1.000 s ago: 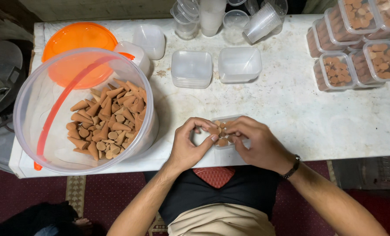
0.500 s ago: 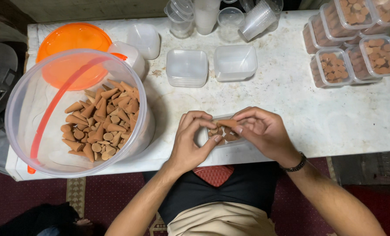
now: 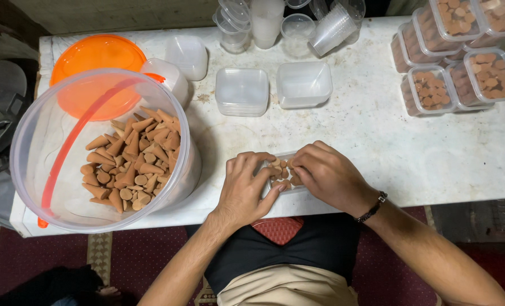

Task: The person takes brown incense cones from a large tub and places them one by one into small plastic containers on a workshop table.

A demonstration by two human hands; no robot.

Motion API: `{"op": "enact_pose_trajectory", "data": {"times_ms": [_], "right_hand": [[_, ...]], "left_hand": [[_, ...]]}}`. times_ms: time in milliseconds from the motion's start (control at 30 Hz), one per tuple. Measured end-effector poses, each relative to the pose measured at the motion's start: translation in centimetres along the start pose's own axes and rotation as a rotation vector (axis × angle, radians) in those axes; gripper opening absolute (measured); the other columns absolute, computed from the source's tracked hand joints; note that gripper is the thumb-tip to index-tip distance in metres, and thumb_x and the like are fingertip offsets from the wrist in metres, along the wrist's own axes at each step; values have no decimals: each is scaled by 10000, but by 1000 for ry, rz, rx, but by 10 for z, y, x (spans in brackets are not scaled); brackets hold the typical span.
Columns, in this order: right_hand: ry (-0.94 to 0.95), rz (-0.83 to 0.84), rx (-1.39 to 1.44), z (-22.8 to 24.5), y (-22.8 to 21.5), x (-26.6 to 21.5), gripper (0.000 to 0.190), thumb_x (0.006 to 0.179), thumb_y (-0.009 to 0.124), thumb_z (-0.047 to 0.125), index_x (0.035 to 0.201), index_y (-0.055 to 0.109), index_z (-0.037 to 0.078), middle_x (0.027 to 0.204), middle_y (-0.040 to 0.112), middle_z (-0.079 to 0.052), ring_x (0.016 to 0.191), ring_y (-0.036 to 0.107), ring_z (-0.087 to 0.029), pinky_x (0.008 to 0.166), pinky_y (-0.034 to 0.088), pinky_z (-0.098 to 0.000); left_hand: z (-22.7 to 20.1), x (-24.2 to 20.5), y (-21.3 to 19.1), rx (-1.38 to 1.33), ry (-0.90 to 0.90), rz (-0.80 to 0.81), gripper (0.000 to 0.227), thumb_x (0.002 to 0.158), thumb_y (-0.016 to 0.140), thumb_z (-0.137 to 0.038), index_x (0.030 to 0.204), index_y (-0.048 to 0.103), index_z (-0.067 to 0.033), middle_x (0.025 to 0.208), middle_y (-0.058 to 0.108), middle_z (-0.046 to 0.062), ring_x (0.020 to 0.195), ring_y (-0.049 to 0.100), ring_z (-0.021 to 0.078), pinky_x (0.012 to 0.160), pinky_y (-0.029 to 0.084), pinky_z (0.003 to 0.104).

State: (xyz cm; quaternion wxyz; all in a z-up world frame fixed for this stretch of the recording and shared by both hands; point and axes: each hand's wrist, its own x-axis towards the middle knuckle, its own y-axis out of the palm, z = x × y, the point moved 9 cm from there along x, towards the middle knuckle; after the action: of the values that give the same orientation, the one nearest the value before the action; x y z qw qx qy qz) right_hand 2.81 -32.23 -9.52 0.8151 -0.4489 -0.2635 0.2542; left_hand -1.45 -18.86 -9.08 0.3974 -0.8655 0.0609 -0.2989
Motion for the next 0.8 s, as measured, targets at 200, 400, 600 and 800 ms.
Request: {"op": "enact_pose_trajectory", "data": {"times_ms": [200,400,600,800], "right_hand": [[-31,69,-102,5,13,1,116,971,628,108,940,719,43,942,698,-62,925,656,-209,791,552,-332],[-86,70,-181,3,23,-2,114,974,633,114,926,715,51,967,686,-51,917,642,-196,774,535,-322],[-87,30,-199,3,18,0,127,974,644,117,901,720,45,953,659,-47,898,635,-197,747,532,-322],[-69,4,-151,-2,10,0,121,978,631,131,928,708,51,957,639,-42,892,630,-201,756,535,-327]], "left_hand": [[4,2,10,6,-13,32,203,935,705,-314,992,698,-119,1212,606,80,1155,539,304,937,389,443],[6,0,16,-13,5,54,209,932,694,-316,1036,689,-135,1221,591,72,1167,535,305,941,385,451],[6,0,16,-18,-2,59,216,930,702,-316,1035,696,-128,1222,595,77,1168,543,301,946,391,455],[6,0,15,-18,7,47,212,922,704,-312,1037,691,-135,1212,593,75,1161,555,306,942,394,459]]}}
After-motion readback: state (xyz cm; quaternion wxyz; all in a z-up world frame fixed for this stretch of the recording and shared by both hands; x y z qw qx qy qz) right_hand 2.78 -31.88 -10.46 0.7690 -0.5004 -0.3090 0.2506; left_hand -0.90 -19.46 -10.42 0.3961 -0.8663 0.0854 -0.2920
